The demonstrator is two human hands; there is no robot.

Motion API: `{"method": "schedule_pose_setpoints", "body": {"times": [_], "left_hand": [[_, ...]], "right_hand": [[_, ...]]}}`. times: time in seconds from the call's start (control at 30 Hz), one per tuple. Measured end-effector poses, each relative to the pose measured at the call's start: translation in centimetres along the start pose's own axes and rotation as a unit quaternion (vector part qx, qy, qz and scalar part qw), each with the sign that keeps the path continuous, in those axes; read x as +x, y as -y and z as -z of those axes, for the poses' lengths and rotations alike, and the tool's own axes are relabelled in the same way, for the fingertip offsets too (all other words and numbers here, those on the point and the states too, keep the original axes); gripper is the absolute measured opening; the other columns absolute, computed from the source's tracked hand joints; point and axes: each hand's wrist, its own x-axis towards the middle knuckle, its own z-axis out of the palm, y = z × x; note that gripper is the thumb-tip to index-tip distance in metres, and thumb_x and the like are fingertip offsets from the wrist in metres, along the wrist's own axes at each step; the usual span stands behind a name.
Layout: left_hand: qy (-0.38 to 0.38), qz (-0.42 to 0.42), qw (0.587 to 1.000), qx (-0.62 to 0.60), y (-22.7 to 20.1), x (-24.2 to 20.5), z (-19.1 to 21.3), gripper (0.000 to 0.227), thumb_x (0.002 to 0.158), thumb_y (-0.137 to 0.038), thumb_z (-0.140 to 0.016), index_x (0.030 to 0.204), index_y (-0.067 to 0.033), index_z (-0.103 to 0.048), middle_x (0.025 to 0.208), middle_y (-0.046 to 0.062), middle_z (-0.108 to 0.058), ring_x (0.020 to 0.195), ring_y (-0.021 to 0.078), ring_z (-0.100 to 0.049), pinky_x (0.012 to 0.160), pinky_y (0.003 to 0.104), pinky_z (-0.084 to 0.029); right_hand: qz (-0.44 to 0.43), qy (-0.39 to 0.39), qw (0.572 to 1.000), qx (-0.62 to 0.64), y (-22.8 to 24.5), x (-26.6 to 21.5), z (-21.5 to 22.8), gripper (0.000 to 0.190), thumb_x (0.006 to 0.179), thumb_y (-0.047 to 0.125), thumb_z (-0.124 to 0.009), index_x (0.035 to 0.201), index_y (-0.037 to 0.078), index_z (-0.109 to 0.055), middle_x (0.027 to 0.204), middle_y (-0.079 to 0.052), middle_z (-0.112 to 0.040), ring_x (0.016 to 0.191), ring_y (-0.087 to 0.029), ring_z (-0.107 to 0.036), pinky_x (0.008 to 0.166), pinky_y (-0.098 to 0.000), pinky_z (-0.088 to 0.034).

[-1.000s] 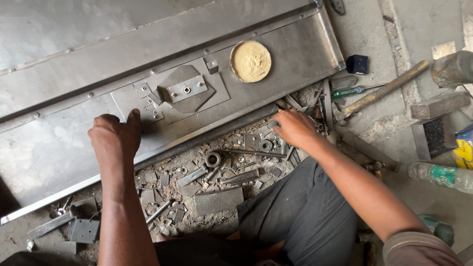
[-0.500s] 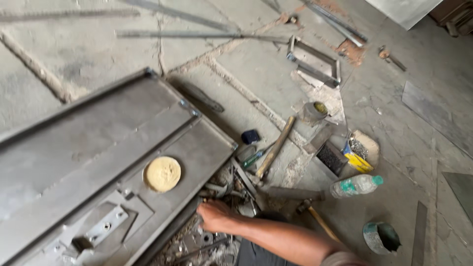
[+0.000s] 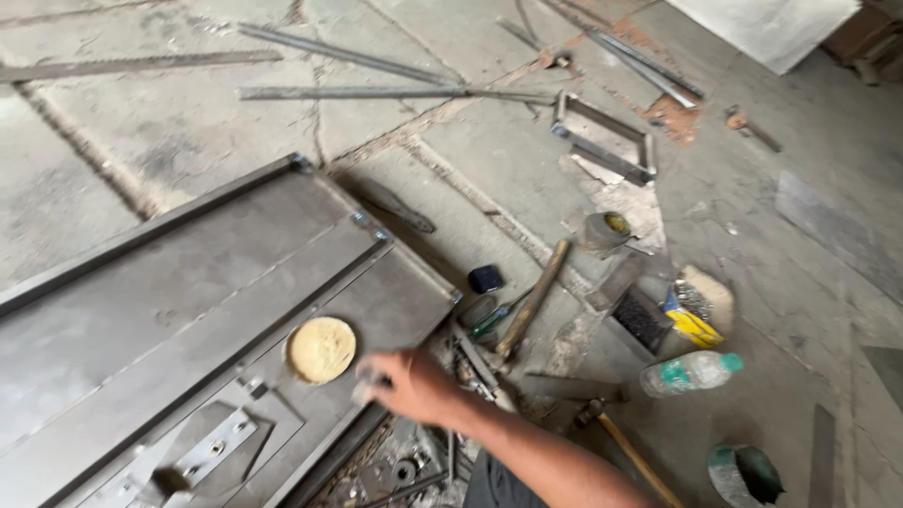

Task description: The person assembles a metal frame by positioning and securing metal brackets onto a rectangular metal sheet. They use a screwdriver to tighten screws and apply a paste-like substance to the joints.

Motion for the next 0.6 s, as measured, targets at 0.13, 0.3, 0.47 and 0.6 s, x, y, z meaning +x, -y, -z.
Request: {"method": "schedule_pose_setpoints", "body": {"times": [0.13,0.3,0.47,0.6], "left_hand": [[-0.059,-0.033,0.997,-0.042,7.9,-3.8,3.0,0.06,0.088,-0.05,-0.081,0.086,0.0091,-0.072,0.08,0.036,-0.068,0.08,0.0487,-0.07,0.076,0.051,-0.056],[-0.05,-0.009,0.994,-0.101,8.2,-7.7,6.5,0.059,0.089,-0.049,-0.079,0.085,0.0096,-0.073,0.083,0.036,-0.07,0.081,0.0482,-0.072,0.079,0.05,-0.057],[-0.005,0.046,0.993,-0.111,4.8,-9.4,10.0,0.055,0.091,-0.044,-0.079,0.079,0.0095,-0.073,0.08,0.034,-0.07,0.074,0.0432,-0.074,0.075,0.05,-0.058],[0.011,0.06,0.993,-0.098,3.8,-9.4,10.8,0.056,0.093,-0.043,-0.078,0.074,0.0095,-0.072,0.076,0.033,-0.071,0.068,0.0393,-0.074,0.066,0.051,-0.059]], "right_hand": [[0.059,-0.167,0.982,0.072,1.6,2.7,0.0,0.028,0.086,0.015,-0.078,0.109,0.0,-0.073,0.115,-0.015,-0.074,0.1,-0.024,-0.074,0.087,-0.0398,-0.06],[0.151,-0.254,0.942,0.161,-1.0,6.5,-2.0,0.021,0.089,0.007,-0.078,0.108,-0.001,-0.075,0.096,-0.01,-0.079,0.087,-0.014,-0.072,0.078,-0.0295,-0.058],[0.091,-0.251,0.952,0.149,-2.2,7.4,-3.0,0.018,0.088,0.006,-0.077,0.105,0.0,-0.078,0.091,-0.009,-0.079,0.079,-0.013,-0.07,0.071,-0.0296,-0.056],[0.071,-0.253,0.96,0.091,-2.3,7.6,-2.8,0.018,0.086,0.009,-0.08,0.102,0.0,-0.078,0.089,-0.009,-0.079,0.076,-0.014,-0.072,0.07,-0.0293,-0.056]]}}
